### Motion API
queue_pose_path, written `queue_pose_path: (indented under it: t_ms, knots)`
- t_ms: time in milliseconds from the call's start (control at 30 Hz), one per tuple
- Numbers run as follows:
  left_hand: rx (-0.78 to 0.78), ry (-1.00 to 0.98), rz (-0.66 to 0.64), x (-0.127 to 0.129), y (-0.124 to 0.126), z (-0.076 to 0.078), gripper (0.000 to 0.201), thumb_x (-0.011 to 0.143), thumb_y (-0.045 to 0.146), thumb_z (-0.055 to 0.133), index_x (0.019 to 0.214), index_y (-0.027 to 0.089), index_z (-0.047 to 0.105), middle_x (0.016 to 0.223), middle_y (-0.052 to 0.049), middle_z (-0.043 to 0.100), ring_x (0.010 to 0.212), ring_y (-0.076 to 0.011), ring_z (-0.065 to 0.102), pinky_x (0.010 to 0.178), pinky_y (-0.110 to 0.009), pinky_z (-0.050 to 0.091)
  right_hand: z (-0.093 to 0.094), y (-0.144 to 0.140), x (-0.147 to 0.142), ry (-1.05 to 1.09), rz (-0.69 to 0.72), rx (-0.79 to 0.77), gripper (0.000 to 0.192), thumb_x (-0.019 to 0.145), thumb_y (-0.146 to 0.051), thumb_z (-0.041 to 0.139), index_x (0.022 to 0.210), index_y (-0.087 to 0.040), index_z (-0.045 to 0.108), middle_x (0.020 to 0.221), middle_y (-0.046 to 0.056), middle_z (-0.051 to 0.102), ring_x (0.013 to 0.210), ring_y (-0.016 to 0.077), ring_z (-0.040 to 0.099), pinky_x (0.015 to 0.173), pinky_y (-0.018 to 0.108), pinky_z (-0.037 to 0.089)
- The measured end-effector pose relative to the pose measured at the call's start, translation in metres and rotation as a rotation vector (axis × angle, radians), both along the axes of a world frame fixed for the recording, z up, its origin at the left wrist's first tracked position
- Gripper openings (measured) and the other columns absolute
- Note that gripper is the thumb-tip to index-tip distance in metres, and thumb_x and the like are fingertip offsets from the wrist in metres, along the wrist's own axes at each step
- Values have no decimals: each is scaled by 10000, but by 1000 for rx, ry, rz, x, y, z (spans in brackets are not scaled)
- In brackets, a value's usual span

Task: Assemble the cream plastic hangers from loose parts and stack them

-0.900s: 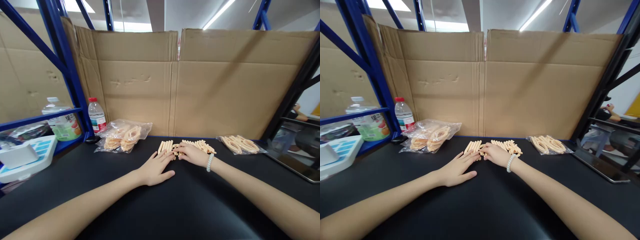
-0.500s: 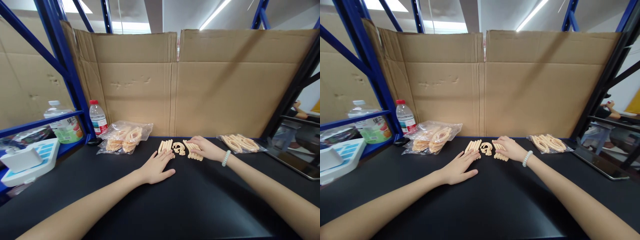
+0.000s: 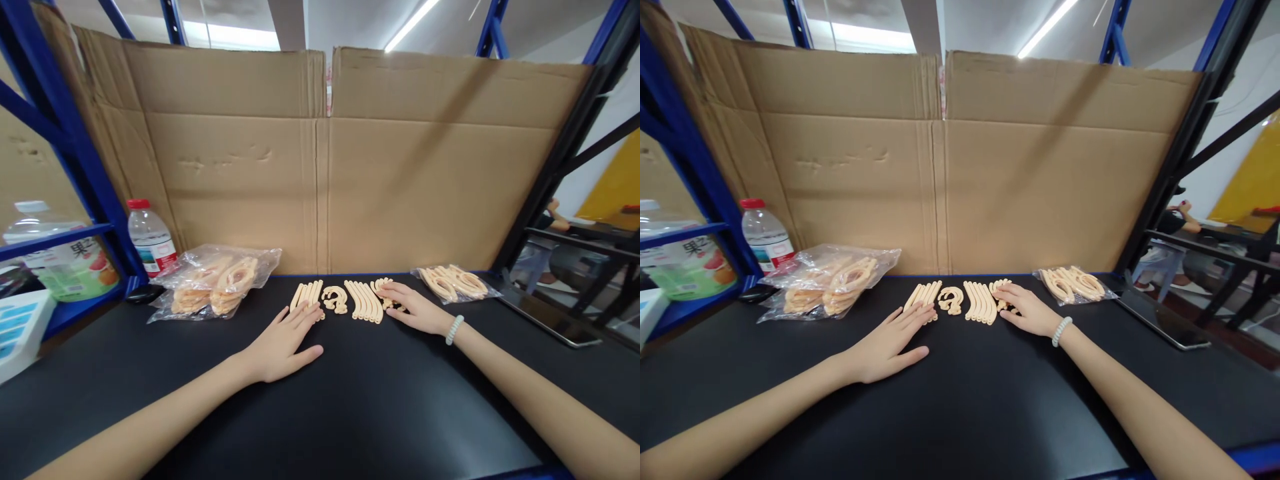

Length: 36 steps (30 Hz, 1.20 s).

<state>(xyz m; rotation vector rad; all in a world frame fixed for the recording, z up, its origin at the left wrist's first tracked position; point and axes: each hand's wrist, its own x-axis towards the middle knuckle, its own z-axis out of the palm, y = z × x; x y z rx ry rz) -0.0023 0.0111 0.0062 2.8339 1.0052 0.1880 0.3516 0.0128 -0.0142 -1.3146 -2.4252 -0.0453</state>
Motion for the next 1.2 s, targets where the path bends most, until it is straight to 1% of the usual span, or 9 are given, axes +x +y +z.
queue_pose_path:
  t_ms: [267,400,533,633,733,833,900,1067,1200]
  knots:
    - [16,10,2,3,5,-2,654,927,595,298,1469,230,255,1548,-66,212,1421,-301,165,1130,-532,168,-6,9,11,127,-58,-30,429,932,-414,415,1282,-197,533,1375,137,459,1309,258,400,974,450,482]
    - [17,14,7,4,4,-1,658,924,601,295,1465,228,265,1549,-60,212,1421,-299,166,1133,-526,170,2,5,9,163,-100,61,446,927,-418,442,1312,-201,499,1401,132,442,1339,276,358,1084,511,340]
    - [12,19,8,4,3,0,665,927,601,287,1465,212,267,1547,-72,210,1423,-291,162,1136,-516,167,15,-14,-24,169,-58,173,447,953,-359,402,1361,-183,445,1402,134,457,1367,259,321,1122,494,285]
    - [11,5,1,4,4,0,658,926,599,298,1462,218,277,1545,-74,214,1421,-293,169,1136,-516,169,17,-30,-57,25,65,89,577,938,-402,438,1441,-140,330,1480,151,361,1413,275,212,1139,503,245]
    - [18,-5,-11,3,4,-1,650,928,593,304,1466,232,266,1546,-72,209,1420,-294,170,1137,-513,167,12,-38,-75,-69,106,-48,688,921,-511,427,1465,-116,281,1526,163,250,1425,294,156,1147,513,208]
    - [14,18,-15,3,6,-1,665,927,600,295,1476,228,240,1551,-74,187,1423,-291,156,1140,-506,160,6,-36,-75,-98,85,-161,718,931,-551,366,1471,-92,255,1529,172,224,1424,290,158,1156,504,181]
    - [13,23,-18,3,9,-1,678,921,610,299,1478,229,232,1552,-73,178,1424,-293,150,1141,-504,159,3,-31,-70,-83,70,-172,733,927,-562,367,1475,-91,241,1529,174,221,1424,285,160,1159,496,176]
    - [14,13,-10,5,18,-1,701,912,622,305,1481,222,219,1552,-79,185,1425,-298,140,1139,-507,163,-1,-16,-59,-45,48,-143,718,921,-563,383,1471,-118,262,1523,169,245,1418,292,185,1149,514,200]
    - [12,25,-10,7,19,-1,716,916,623,288,1482,191,216,1552,-95,170,1428,-290,130,1141,-511,147,3,-15,-63,-15,46,-13,683,936,-510,390,1478,-124,238,1523,158,261,1420,278,185,1149,507,212]
